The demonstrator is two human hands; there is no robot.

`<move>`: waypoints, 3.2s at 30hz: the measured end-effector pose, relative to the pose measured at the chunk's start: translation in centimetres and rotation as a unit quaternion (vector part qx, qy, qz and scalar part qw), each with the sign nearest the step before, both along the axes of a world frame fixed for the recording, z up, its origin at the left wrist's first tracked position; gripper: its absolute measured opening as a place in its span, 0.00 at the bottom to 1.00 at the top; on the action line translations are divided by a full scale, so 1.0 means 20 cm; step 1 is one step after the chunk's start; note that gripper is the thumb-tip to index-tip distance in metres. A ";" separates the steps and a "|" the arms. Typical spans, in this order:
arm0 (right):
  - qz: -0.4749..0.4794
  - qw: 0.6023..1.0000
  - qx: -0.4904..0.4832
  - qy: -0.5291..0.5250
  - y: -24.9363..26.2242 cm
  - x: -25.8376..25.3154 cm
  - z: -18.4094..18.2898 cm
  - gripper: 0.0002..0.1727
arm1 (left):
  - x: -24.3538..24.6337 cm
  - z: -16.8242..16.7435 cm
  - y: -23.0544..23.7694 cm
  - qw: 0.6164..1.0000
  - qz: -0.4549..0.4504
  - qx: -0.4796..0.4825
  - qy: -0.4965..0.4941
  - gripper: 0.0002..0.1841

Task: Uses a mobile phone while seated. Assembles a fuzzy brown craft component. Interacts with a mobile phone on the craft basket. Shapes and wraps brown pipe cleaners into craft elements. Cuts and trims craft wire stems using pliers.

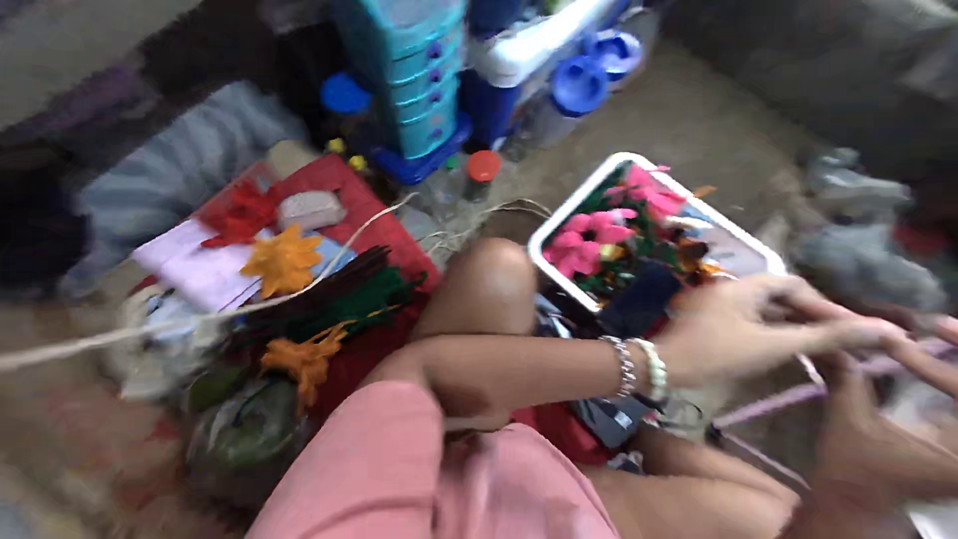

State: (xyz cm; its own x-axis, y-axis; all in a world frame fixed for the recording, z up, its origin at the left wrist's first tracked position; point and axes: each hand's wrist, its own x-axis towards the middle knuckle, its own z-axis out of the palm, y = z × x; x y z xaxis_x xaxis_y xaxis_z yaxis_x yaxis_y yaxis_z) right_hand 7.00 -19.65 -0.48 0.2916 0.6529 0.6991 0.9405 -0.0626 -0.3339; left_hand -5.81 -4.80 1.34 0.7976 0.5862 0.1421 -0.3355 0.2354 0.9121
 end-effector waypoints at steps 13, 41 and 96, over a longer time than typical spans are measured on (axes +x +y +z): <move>-0.066 0.993 0.087 0.034 0.02 -0.08 0.07 0.10 | 0.07 -0.10 -0.08 0.990 -0.084 -0.109 -0.012 0.03; -0.042 0.993 0.104 0.049 -0.05 -0.04 0.09 0.04 | 0.07 -0.08 -0.06 0.994 -0.096 -0.044 -0.013 0.07; -0.006 1.000 0.017 -0.013 -0.05 -0.01 0.09 0.09 | 0.03 -0.03 0.01 0.990 -0.112 0.062 0.065 0.10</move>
State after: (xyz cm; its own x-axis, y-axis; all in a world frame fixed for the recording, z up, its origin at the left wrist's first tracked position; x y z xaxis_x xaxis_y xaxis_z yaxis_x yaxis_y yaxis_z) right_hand 6.70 -20.60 1.32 0.2811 0.6251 0.7282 0.9479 -0.0625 -0.3122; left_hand -5.23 -4.57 0.67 0.9216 0.3776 0.0894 -0.1656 0.1743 0.9707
